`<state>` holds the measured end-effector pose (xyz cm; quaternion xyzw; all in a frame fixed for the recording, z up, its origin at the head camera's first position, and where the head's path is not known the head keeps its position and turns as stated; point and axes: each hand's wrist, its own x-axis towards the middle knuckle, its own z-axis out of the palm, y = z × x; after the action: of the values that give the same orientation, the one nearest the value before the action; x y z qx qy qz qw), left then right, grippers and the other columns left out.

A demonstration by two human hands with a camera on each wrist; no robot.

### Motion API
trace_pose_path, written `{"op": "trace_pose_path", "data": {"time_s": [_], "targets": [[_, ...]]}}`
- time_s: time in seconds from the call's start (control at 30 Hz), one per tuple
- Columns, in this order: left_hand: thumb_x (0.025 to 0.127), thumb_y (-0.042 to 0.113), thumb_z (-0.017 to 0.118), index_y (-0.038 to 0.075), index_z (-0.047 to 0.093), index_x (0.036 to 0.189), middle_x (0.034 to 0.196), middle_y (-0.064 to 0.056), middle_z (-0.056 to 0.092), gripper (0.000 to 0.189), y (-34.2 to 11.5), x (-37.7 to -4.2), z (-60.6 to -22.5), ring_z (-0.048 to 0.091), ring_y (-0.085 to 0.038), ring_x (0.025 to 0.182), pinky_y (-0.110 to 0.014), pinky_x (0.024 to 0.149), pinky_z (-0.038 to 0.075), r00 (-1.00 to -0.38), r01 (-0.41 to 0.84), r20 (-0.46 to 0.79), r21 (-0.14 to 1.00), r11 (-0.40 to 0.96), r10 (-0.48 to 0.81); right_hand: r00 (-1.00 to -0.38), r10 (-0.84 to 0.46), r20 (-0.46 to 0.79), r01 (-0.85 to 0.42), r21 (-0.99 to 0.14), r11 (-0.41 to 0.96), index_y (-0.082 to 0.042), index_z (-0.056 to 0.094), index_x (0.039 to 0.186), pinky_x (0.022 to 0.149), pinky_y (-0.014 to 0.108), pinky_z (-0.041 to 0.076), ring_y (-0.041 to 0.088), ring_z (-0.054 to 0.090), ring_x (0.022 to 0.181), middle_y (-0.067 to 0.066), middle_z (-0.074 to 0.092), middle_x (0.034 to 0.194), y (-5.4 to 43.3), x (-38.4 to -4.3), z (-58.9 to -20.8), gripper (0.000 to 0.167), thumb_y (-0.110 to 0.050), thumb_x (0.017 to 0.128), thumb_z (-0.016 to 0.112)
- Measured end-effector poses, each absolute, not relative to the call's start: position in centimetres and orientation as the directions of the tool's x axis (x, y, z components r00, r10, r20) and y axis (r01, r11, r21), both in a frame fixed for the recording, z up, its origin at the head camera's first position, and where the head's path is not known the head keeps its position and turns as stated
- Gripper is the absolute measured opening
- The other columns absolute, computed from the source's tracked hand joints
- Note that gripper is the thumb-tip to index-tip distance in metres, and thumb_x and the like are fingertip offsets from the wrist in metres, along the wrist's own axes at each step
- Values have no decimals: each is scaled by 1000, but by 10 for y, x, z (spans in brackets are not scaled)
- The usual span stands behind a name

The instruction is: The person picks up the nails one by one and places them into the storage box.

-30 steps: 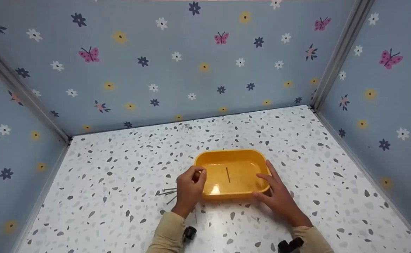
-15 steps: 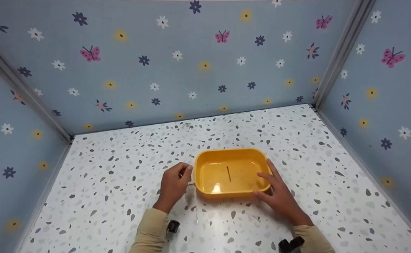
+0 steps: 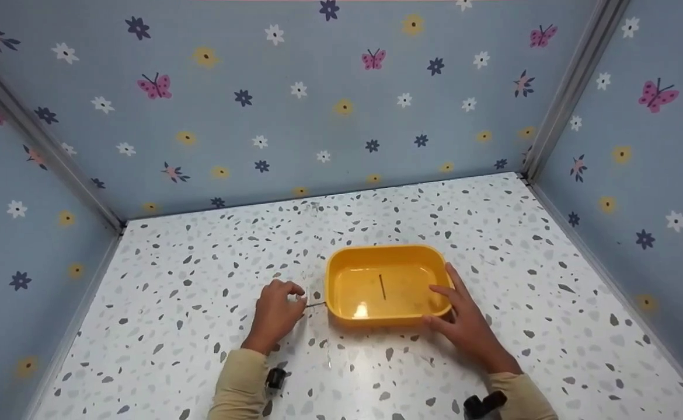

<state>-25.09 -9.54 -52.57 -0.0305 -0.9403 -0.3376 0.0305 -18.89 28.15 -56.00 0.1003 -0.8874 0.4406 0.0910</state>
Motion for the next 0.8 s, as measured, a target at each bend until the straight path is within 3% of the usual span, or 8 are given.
{"op": "trace_pose_path", "data": {"time_s": [0.13, 0.33, 0.43, 0.63, 0.8], "targets": [[83, 14, 75, 11, 76, 100, 99, -6, 61, 17, -96, -251, -531, 57, -27, 94, -46, 80, 49, -995, 92, 83, 567, 819, 54, -964, -97, 246, -255, -765, 591, -15, 57, 140, 116, 47, 24, 26, 16, 151, -5, 6, 168, 282, -189, -561, 66, -48, 86, 76], [80, 14, 77, 13, 75, 96, 93, -4, 62, 16, -96, -252, -536, 57, -28, 93, -54, 81, 45, -992, 122, 93, 511, 851, 87, -960, -108, 259, -272, -764, 584, -15, 57, 140, 116, 48, 23, 28, 16, 151, -5, 6, 168, 282, -189, -562, 65, -47, 87, 76], [81, 14, 78, 13, 75, 97, 94, -3, 64, 16, -96, -254, -538, 58, -28, 94, -54, 83, 44, -993, 110, 86, 507, 855, 77, -962, -105, 253, -265, -765, 587, -14, 56, 140, 116, 43, 24, 26, 16, 151, -6, 6, 168, 282, -189, -561, 67, -49, 87, 76], [81, 13, 78, 14, 77, 98, 98, -3, 70, 17, -95, -257, -538, 61, -29, 96, -55, 84, 42, -995, 91, 75, 501, 861, 62, -959, -98, 265, -271, -759, 592, -13, 57, 140, 113, 20, 20, 23, 18, 150, -6, 8, 168, 283, -188, -561, 67, -48, 85, 77], [83, 14, 77, 13, 76, 94, 92, -2, 69, 12, -95, -256, -537, 60, -27, 91, -53, 84, 40, -997, 82, 54, 506, 859, 63, -961, -97, 260, -265, -753, 602, -14, 57, 139, 114, 22, 20, 23, 17, 151, -7, 7, 168, 282, -188, -561, 67, -49, 86, 76]]}}
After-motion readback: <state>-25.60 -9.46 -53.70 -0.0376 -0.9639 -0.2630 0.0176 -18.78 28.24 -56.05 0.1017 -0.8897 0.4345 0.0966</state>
